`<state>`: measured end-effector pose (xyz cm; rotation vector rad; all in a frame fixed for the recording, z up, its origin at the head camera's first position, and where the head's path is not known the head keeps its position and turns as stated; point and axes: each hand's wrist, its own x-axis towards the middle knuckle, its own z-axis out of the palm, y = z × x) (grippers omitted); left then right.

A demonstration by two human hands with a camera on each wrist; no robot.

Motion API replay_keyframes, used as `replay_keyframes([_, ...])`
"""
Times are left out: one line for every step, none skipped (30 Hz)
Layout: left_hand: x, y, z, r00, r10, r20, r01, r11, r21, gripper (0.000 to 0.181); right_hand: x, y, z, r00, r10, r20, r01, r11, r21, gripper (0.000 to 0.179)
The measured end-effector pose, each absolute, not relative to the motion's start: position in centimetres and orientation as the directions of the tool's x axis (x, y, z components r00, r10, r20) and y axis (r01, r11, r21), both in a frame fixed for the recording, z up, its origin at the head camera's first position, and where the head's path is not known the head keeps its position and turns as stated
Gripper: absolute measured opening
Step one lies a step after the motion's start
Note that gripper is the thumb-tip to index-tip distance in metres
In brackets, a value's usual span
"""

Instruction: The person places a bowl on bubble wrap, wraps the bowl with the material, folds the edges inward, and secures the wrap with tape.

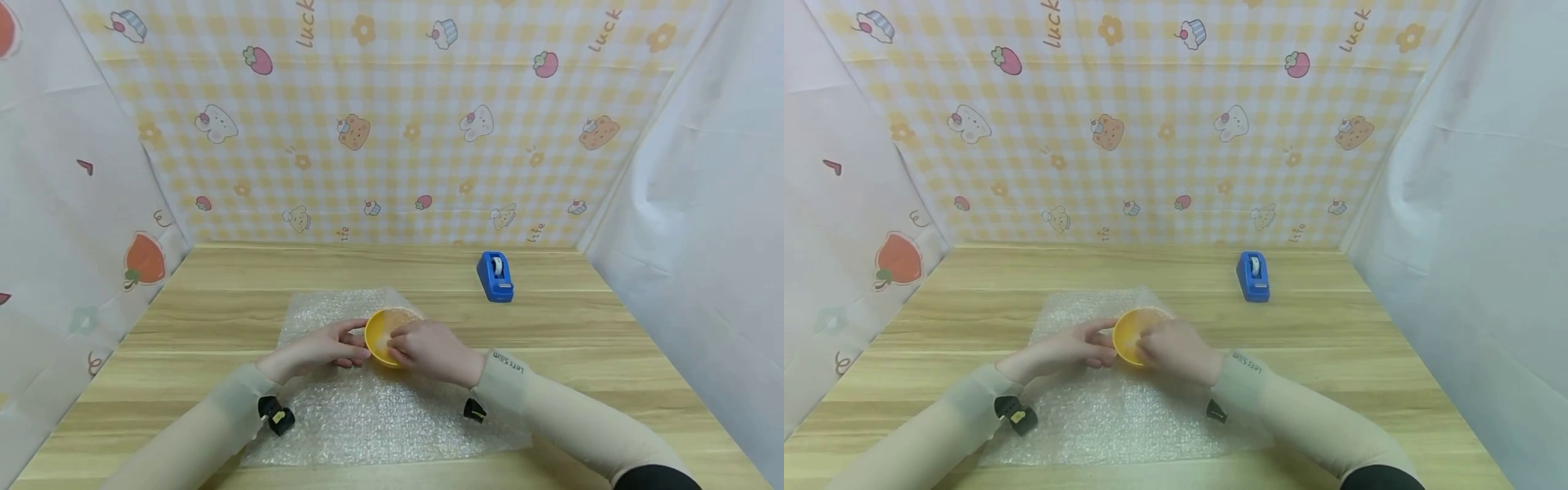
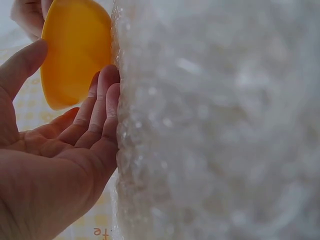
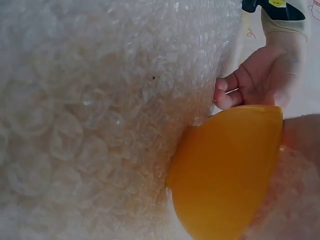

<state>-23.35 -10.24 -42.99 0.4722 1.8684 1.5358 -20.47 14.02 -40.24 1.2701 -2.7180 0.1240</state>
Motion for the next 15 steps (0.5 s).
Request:
replay_keyframes([-23.37,-10.24,-43.00,-0.712,0.652,-0.260,-0.130,0.241,0.962,0.078,-20.51,14.00,-40.32,-0.640,-0.755,0.144,-0.765,0.643,-0.028,0.028])
replay_keyframes([-23.39,-10.24,-43.03,-0.711,0.654,-0.257,-0.125,0.241,0.962,0.078,-20.54,13.98,-40.39,-0.646,-0.753,0.127,-0.762,0.647,-0.041,0.033])
replay_keyframes([-23.38,-10.22,-43.03,-0.711,0.655,-0.255,-0.122,0.242,0.963,0.077,-20.53,13.98,-40.43,-0.654,-0.749,0.106,-0.756,0.652,-0.057,0.037])
replay_keyframes([-23.37,-10.19,-43.03,-0.710,0.656,-0.254,-0.119,0.244,0.962,0.077,-20.53,13.99,-40.47,-0.660,-0.746,0.085,-0.751,0.656,-0.070,0.041])
replay_keyframes([-23.36,-10.17,-43.04,-0.711,0.655,-0.255,-0.114,0.251,0.961,0.078,-20.51,14.00,-40.51,-0.666,-0.743,0.067,-0.746,0.661,-0.083,0.044])
replay_keyframes([-23.33,-10.15,-43.04,-0.712,0.654,-0.256,-0.108,0.258,0.960,0.078,-20.50,14.00,-40.57,-0.669,-0.741,0.053,-0.743,0.663,-0.096,0.046])
replay_keyframes([-23.30,-10.13,-43.02,-0.712,0.654,-0.254,-0.100,0.264,0.959,0.078,-20.46,13.99,-40.60,-0.671,-0.740,0.043,-0.740,0.665,-0.103,0.047])
replay_keyframes([-23.26,-10.10,-42.99,-0.713,0.654,-0.253,-0.091,0.272,0.958,0.078,-20.42,14.00,-40.61,-0.673,-0.739,0.033,-0.738,0.666,-0.110,0.049])
replay_keyframes([-23.22,-10.08,-42.96,-0.713,0.654,-0.253,-0.084,0.278,0.957,0.078,-20.39,14.00,-40.61,-0.674,-0.738,0.025,-0.735,0.668,-0.117,0.049])
replay_keyframes([-23.19,-10.07,-42.93,-0.713,0.655,-0.250,-0.074,0.285,0.956,0.078,-20.37,13.99,-40.63,-0.674,-0.738,0.019,-0.735,0.668,-0.121,0.049])
replay_keyframes([-23.17,-10.06,-42.88,-0.713,0.657,-0.246,-0.061,0.291,0.955,0.078,-20.34,13.99,-40.65,-0.676,-0.737,0.015,-0.733,0.669,-0.123,0.050])
replay_keyframes([-23.16,-10.07,-42.82,-0.711,0.662,-0.238,-0.044,0.296,0.954,0.077,-20.34,13.98,-40.65,-0.677,-0.736,0.011,-0.732,0.671,-0.122,0.050])
replay_keyframes([-23.18,-10.08,-42.79,-0.710,0.665,-0.233,-0.032,0.300,0.953,0.077,-20.34,13.96,-40.66,-0.676,-0.737,0.005,-0.731,0.671,-0.122,0.050])
replay_keyframes([-23.19,-10.10,-42.74,-0.712,0.664,-0.228,-0.017,0.308,0.951,0.077,-20.35,13.94,-40.68,-0.677,-0.736,0.001,-0.730,0.672,-0.124,0.050])
replay_keyframes([-23.19,-10.14,-42.64,-0.715,0.663,-0.224,-0.003,0.317,0.949,0.078,-20.37,13.92,-40.73,-0.677,-0.736,-0.003,-0.731,0.672,-0.121,0.050])
